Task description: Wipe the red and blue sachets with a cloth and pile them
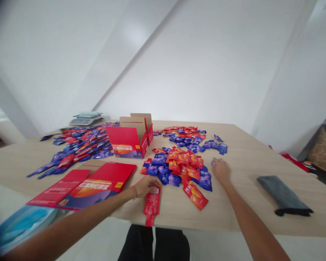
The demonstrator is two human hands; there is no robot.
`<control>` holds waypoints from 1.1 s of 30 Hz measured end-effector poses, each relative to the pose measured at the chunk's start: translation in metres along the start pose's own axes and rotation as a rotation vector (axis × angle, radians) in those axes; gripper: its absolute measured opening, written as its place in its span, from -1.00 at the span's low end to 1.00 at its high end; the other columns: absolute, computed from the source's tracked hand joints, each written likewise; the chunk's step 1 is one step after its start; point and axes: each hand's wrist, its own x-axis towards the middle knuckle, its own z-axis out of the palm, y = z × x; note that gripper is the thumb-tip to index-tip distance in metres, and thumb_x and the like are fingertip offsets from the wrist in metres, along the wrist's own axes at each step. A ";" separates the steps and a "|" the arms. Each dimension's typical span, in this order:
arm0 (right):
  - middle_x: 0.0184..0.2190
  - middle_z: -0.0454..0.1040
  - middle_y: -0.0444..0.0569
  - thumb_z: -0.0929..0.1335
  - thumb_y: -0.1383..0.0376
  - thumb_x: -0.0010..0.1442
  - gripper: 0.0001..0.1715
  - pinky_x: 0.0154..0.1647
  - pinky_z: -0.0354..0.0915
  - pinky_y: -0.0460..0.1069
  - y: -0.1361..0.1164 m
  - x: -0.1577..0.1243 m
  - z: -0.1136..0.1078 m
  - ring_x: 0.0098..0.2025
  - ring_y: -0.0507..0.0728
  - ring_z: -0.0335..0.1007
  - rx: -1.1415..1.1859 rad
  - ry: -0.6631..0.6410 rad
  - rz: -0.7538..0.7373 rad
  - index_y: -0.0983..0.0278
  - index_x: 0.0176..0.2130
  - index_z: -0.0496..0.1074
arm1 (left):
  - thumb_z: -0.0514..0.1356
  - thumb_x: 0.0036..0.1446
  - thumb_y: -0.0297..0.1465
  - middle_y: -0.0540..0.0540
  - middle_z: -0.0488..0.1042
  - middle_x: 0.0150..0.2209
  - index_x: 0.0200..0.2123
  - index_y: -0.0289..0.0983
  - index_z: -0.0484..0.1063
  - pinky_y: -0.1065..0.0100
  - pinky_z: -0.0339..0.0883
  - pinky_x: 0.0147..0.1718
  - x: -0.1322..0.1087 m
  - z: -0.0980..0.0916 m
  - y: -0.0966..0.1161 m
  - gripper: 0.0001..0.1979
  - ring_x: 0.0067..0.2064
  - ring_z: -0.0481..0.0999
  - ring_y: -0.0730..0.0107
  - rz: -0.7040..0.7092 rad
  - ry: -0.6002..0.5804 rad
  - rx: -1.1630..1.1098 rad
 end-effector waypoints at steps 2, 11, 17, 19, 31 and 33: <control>-0.06 0.48 0.15 0.24 0.30 0.40 -0.62 -0.14 0.19 0.00 0.001 0.001 0.000 -0.10 0.17 0.37 -0.008 -0.002 0.002 0.32 0.06 0.54 | 0.16 0.13 -0.71 -0.19 0.66 -0.01 -0.02 -0.31 0.59 0.22 0.48 0.12 -0.007 -0.006 0.006 -0.59 0.06 0.64 0.20 0.047 0.031 0.044; -0.05 0.48 0.19 0.23 0.29 0.37 -0.56 -0.15 0.23 0.05 0.008 0.003 0.011 -0.11 0.20 0.38 -0.045 0.006 0.010 0.32 0.10 0.54 | 0.16 0.46 -0.37 -0.19 0.63 -0.11 -0.01 -0.24 0.52 0.25 0.58 -0.04 -0.128 0.051 0.038 -0.83 -0.04 0.65 0.21 0.512 0.327 0.627; -0.03 0.48 0.19 0.24 0.27 0.37 -0.57 -0.20 0.21 0.04 0.011 0.005 0.014 -0.12 0.20 0.38 -0.058 0.009 0.011 0.31 0.09 0.55 | 0.12 0.49 -0.39 -0.20 0.64 0.02 0.09 -0.30 0.51 0.20 0.59 0.07 -0.135 0.088 0.021 -0.76 0.08 0.63 0.17 0.501 0.512 0.604; -0.02 0.48 0.19 0.23 0.26 0.38 -0.56 -0.20 0.21 0.04 0.011 0.004 0.015 -0.12 0.20 0.38 -0.061 0.019 0.021 0.31 0.08 0.55 | 0.11 0.49 -0.41 -0.16 0.66 -0.02 0.09 -0.30 0.51 0.25 0.59 0.06 -0.130 0.091 0.016 -0.76 0.05 0.65 0.23 0.508 0.555 0.550; -0.04 0.51 0.26 0.19 0.26 0.39 -0.54 0.12 0.30 0.14 -0.034 -0.003 -0.034 0.05 0.28 0.40 0.237 0.487 0.034 0.39 0.03 0.55 | 0.09 0.50 -0.46 -0.20 0.66 -0.03 0.09 -0.32 0.54 0.22 0.57 0.11 -0.148 0.076 0.001 -0.75 0.06 0.64 0.25 0.569 0.577 0.488; -0.10 0.54 0.16 0.26 0.23 0.36 -0.63 0.12 0.35 0.17 -0.072 -0.016 -0.061 0.01 0.27 0.45 0.388 0.600 -0.146 0.30 -0.04 0.58 | 0.12 0.49 -0.47 -0.19 0.66 -0.06 0.05 -0.31 0.55 0.22 0.60 0.05 -0.151 0.077 -0.004 -0.78 0.01 0.65 0.27 0.574 0.613 0.476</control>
